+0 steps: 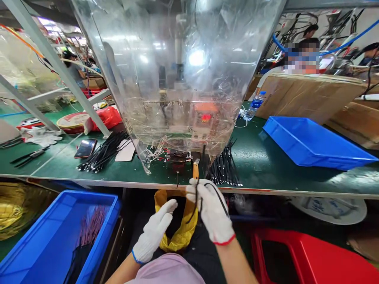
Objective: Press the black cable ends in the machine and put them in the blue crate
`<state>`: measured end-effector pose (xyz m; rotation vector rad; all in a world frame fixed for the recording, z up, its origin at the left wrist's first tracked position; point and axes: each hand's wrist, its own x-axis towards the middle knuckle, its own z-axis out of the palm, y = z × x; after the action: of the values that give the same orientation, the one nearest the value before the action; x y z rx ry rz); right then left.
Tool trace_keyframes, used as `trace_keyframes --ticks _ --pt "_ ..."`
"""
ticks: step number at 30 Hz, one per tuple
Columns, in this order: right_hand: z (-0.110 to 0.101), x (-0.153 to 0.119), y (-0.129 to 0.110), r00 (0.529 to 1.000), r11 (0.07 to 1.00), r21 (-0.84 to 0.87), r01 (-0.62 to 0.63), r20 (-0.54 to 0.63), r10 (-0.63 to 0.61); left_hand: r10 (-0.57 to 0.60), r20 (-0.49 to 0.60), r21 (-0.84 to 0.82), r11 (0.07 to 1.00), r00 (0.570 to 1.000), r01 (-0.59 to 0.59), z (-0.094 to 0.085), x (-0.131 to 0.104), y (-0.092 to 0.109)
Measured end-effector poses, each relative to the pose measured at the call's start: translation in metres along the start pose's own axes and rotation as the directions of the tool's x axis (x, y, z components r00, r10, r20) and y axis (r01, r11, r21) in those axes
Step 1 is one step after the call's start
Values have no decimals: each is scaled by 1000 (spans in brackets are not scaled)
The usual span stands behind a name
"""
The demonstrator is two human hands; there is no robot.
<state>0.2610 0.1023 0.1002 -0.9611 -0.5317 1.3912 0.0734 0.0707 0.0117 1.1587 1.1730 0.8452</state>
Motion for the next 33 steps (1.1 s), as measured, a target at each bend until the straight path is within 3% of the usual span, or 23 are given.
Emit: trace_keyframes --ticks 4,8,11,15,18,22,27,33 --pt "20 7 62 985 980 114 -163 -31 168 -59 194 109 993 979 38 1 -14 -2" --pt "17 12 89 972 960 168 -224 -26 232 -183 160 118 979 970 166 1 -24 -14" --pt "20 22 82 983 971 168 -171 -45 181 -211 193 -8 976 958 217 6 -25 -4" --pt "33 49 58 985 973 157 -171 20 170 -180 213 -144 966 960 213 13 -15 29" --pt "38 61 48 961 963 63 -262 110 254 -169 163 -221 954 972 203 14 -4 48" --pt "34 59 49 910 918 -157 -364 148 386 -159 140 -263 946 977 192 13 7 59" --pt "37 65 46 911 915 -163 -369 134 391 -116 103 -337 930 988 144 10 10 49" --pt "41 76 41 915 927 -132 -351 161 370 -198 27 -369 909 980 193 -8 1 10"
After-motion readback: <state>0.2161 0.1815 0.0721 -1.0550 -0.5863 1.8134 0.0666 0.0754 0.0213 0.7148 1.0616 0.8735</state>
